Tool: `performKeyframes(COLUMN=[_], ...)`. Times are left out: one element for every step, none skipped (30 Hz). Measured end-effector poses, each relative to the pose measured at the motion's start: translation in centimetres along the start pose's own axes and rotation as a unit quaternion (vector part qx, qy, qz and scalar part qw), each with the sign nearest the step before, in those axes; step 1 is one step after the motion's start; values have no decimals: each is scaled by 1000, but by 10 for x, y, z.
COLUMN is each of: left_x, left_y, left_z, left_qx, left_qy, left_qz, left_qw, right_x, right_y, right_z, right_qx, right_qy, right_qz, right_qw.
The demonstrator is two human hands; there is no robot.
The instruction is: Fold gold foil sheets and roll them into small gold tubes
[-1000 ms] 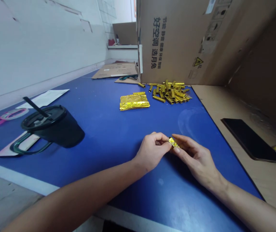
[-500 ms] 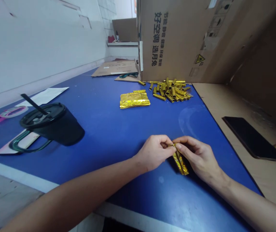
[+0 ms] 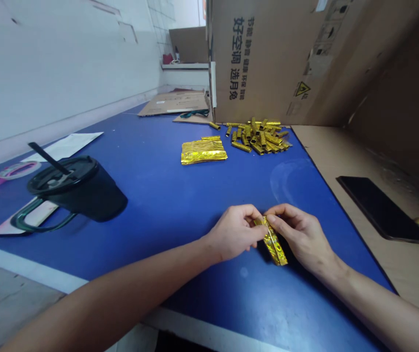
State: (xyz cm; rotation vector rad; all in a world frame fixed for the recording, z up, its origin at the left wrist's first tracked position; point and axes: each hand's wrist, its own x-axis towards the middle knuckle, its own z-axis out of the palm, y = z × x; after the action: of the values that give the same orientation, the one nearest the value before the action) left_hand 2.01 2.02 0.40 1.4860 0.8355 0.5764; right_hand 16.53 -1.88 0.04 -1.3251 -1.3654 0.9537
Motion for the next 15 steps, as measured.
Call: performKeyframes(left_x=[0,0,0,0,0,0,0,-1,-1,-1,-1,-1,-1,-1,-2], left_y=[1,1,2,2,2,2,2,2,2,2,2,2,2,3,3], left_z=[0,-1,-1,-1,-1,-2,-2,-1,-1,-1,-1,-1,0,0,0], left_qx=[-9,-15,-19,-20,-20,-20,-20,-22,-26,-32,-38,-44,-49,-53,-56], left_qy=[-4,-8,-11,-13,-13,-13,-14,-16,-19,-22,-25,-27,-30,-33,-36], left_qz=[-1,-1,0,1,1,-1,-4,-7,-12,-16,-20,-23,-24,-26,-29], left_qw=[1000,1000,1000,1000,1000,1000,1000,1000,999,999,999,998,998,998,997], right_x=[0,0,0,0,0,0,0,-1,-1,-1,-2,-2,-2,-2,-2], right_y=[0,0,0,0,0,0,0,0,0,0,1,1,1,1,0], right_z=[0,0,0,0,0,0,0,0,0,1,1,1,2,2,3], right_qx=[-2,-3,-3,-2,0,0,-1,-4,-8,-12,-15,-17,-14,-8,1], right_qy=[1,2,2,2,2,0,-3,-5,-7,-8,-10,-12,-13,-14,-13], right_qz=[0,0,1,1,2,2,3,5,8,11,14,17,18,17,13], right_qw=[1000,1000,1000,1000,1000,1000,1000,1000,1000,1000,1000,1000,1000,1000,1000])
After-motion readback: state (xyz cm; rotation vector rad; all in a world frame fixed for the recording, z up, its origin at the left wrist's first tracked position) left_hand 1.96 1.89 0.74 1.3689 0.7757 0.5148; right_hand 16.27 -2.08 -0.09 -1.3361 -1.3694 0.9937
